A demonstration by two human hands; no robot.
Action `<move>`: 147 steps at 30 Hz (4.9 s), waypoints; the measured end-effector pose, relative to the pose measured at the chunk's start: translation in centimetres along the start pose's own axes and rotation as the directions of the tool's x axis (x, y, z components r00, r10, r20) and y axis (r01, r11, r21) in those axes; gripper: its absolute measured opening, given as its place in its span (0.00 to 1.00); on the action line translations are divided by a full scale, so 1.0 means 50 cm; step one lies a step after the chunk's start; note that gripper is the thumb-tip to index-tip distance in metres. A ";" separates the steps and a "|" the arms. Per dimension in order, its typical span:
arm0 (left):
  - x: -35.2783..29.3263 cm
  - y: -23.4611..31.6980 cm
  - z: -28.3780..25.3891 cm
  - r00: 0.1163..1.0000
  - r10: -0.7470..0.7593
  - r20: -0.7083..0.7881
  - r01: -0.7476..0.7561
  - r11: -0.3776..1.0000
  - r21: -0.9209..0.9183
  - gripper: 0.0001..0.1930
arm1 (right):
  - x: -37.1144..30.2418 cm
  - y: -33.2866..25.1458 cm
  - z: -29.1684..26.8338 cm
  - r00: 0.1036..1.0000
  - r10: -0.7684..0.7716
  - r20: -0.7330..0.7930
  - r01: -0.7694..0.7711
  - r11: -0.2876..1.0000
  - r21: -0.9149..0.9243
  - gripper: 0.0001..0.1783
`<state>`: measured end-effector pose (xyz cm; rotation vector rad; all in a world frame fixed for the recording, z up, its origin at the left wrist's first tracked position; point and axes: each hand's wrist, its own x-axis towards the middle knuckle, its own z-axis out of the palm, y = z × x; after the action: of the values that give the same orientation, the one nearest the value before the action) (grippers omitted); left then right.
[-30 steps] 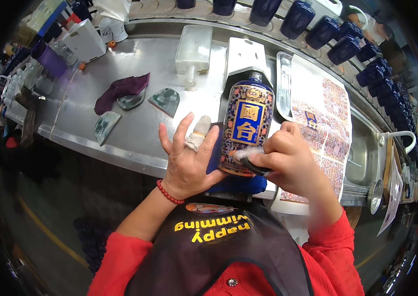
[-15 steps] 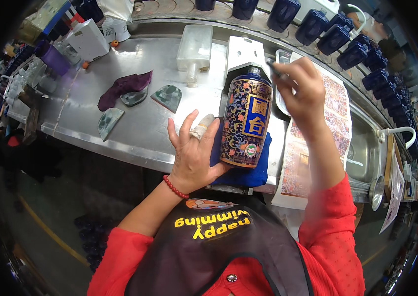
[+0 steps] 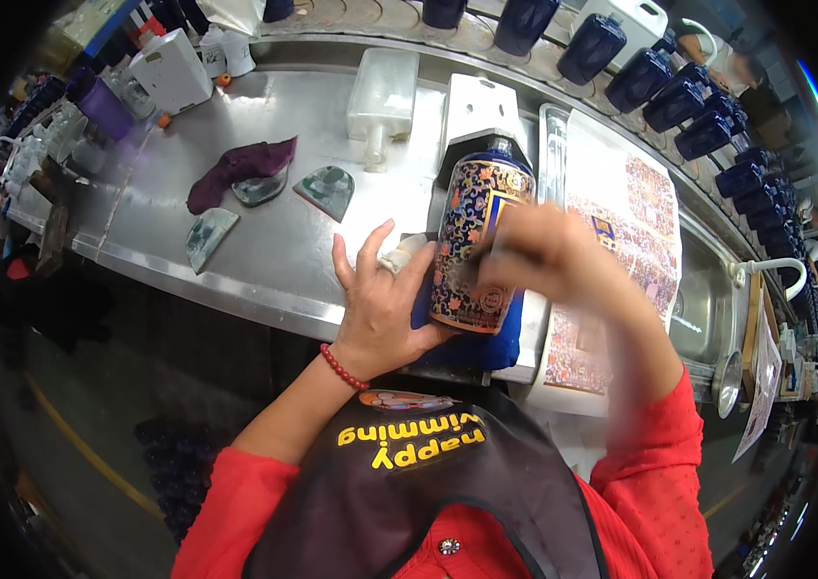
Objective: The person applies a decorative sticker to a dark blue bottle, smooths it with a squeegee, and trims the edges. They then retrieve another bottle, prepare a new sticker, and apply it to the second bottle, smoothing and trimming as before.
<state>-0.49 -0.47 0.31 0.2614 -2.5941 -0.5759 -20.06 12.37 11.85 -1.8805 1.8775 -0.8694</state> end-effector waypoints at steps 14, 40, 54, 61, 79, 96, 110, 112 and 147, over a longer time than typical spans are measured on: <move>-0.002 -0.013 0.019 0.991 0.090 -0.095 -0.093 0.995 -0.030 0.45 | -0.004 0.027 0.018 0.878 -0.311 -0.364 -0.019 0.737 -0.676 0.08; -0.001 -0.026 0.033 0.996 0.083 -0.025 -0.085 0.991 -0.100 0.48 | -0.117 0.000 0.045 0.994 0.083 -0.077 -0.065 0.975 0.211 0.12; -0.002 -0.062 0.043 0.980 0.136 0.145 -0.119 0.986 -0.121 0.45 | -0.269 0.091 0.157 0.845 0.127 -0.520 -0.053 0.986 0.156 0.19; -0.003 -0.060 0.043 0.974 0.139 0.176 -0.107 0.978 -0.179 0.44 | -0.305 0.106 0.231 0.922 0.008 -0.387 -0.024 0.999 -0.036 0.23; 0.005 -0.006 0.000 0.994 0.100 0.047 -0.100 0.995 -0.016 0.47 | -0.086 0.020 0.014 0.979 -0.201 -0.015 0.200 0.978 -0.063 0.08; -0.005 -0.004 0.024 0.998 0.018 0.052 -0.013 0.995 -0.095 0.47 | -0.020 0.060 0.015 0.881 -0.379 -0.283 0.100 0.734 -0.672 0.12; -0.001 0.021 -0.002 0.996 0.057 -0.065 -0.056 0.998 0.021 0.47 | -0.082 -0.038 0.018 0.964 -0.226 0.137 0.243 0.962 -0.127 0.13; 0.000 0.018 0.001 0.995 0.072 -0.073 -0.072 0.997 0.002 0.47 | -0.077 0.002 0.004 0.977 -0.045 0.208 0.004 0.981 0.193 0.11; 0.000 0.012 0.000 0.995 0.091 -0.031 -0.092 0.995 -0.043 0.50 | -0.193 -0.048 0.167 0.944 -0.170 -0.284 0.067 0.938 -0.340 0.25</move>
<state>-0.56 0.07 0.58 0.1350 -2.5471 -0.5917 -12.31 20.53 5.37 -2.1784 2.2279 -0.9920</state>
